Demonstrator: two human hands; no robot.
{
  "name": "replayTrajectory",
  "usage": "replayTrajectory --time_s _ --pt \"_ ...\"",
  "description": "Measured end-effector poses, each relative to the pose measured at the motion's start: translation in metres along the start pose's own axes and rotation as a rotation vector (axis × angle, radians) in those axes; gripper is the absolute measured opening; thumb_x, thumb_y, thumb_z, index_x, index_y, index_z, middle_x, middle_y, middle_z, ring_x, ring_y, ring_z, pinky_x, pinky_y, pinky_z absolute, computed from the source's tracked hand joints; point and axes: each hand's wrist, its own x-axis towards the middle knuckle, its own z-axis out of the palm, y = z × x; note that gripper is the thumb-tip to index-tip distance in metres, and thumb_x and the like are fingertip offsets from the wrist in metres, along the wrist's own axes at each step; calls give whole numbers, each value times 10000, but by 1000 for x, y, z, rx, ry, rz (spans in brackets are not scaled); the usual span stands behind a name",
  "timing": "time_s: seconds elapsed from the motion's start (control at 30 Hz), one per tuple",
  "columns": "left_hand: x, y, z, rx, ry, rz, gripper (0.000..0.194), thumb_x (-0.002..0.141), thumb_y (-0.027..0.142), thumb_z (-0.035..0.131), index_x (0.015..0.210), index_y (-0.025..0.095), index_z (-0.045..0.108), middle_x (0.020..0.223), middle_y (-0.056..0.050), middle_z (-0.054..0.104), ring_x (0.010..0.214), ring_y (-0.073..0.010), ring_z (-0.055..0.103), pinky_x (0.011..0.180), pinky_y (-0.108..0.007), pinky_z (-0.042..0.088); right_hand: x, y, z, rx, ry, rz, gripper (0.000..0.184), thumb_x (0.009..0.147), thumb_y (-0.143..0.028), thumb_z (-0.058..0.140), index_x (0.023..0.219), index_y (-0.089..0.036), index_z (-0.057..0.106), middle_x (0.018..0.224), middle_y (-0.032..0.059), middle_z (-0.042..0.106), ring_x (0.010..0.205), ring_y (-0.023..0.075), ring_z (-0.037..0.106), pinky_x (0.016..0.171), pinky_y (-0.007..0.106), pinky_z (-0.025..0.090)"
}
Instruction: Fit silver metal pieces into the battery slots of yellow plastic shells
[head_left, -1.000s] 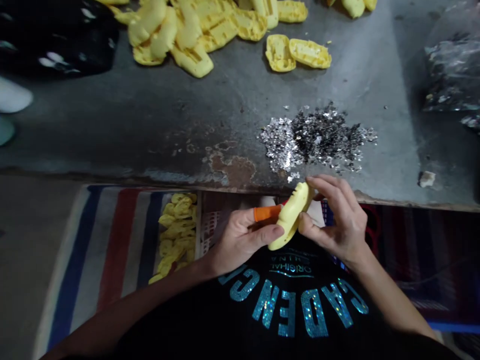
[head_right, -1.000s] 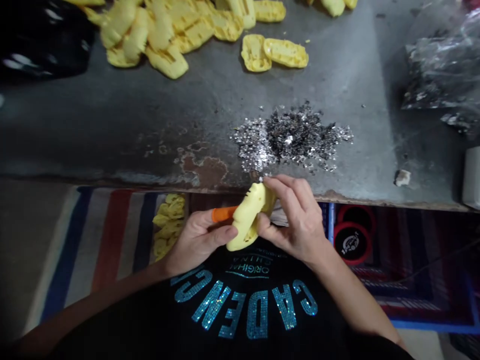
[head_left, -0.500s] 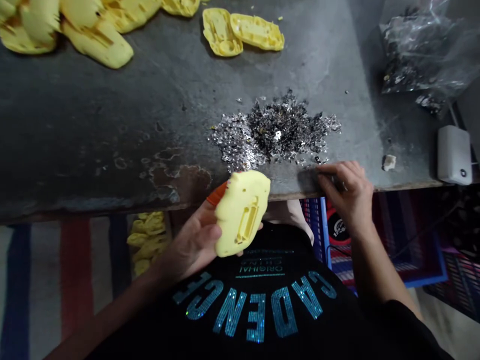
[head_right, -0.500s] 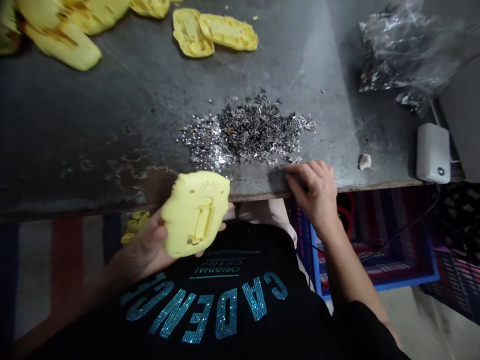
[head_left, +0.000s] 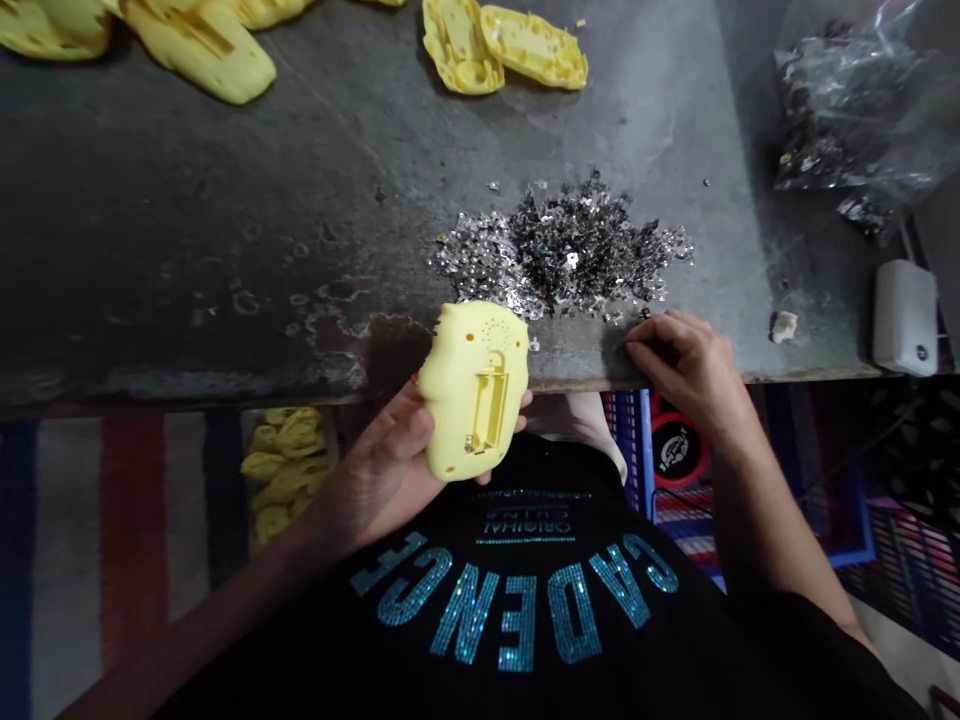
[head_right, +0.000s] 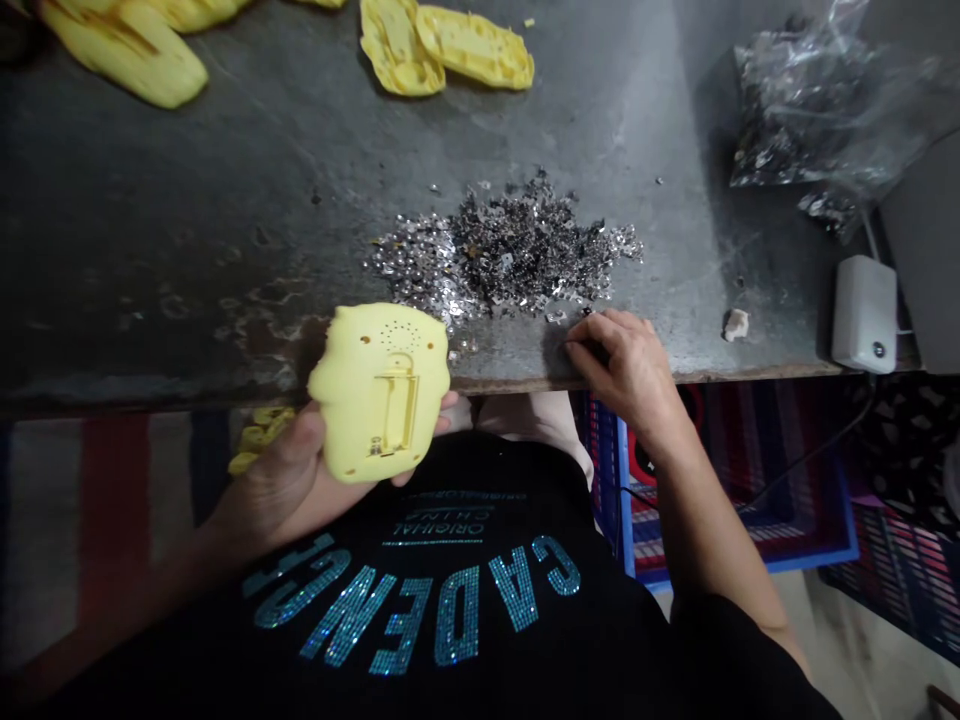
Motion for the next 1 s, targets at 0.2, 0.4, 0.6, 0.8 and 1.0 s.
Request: replayTrajectory --time_s 0.2,0.4,0.6,0.8,1.0 --pt "1 4 -1 -45 6 44 686 1091 594 812 1694 301 667 1550 -127 843 1313 -371 859 732 -282 713 3 -7 7 -277 224 -42 102 1099 -283 733 1135 -300 827 990 40 805 919 268 690 886 443 438" --pt "0 3 1 -94 -7 57 537 1128 530 786 1599 277 746 1543 -118 848 1327 -350 866 769 -281 735 30 -31 42 -353 181 -215 145 1173 -317 669 1208 -325 810 1084 44 799 1045 295 654 931 467 436" --pt "0 3 0 -90 37 24 557 1040 571 898 1515 294 804 1513 -132 861 1292 -387 880 725 -296 733 30 -30 40 -315 132 -231 169 1180 -308 660 1055 -310 773 990 33 767 989 281 631 901 465 433" --pt "2 2 0 -105 -3 40 519 1103 537 830 1527 245 764 1547 -153 842 1323 -375 868 752 -302 741 1 -28 22 -192 175 -222 135 1158 -259 722 1204 -346 813 1114 12 834 1001 260 722 897 458 463" --pt "2 -1 1 -124 -2 74 484 1111 520 820 1505 243 766 1531 -159 848 1305 -350 879 763 -295 752 2 -28 25 -186 168 -213 157 1162 -276 710 1235 -359 823 1156 14 852 1020 266 719 913 467 456"
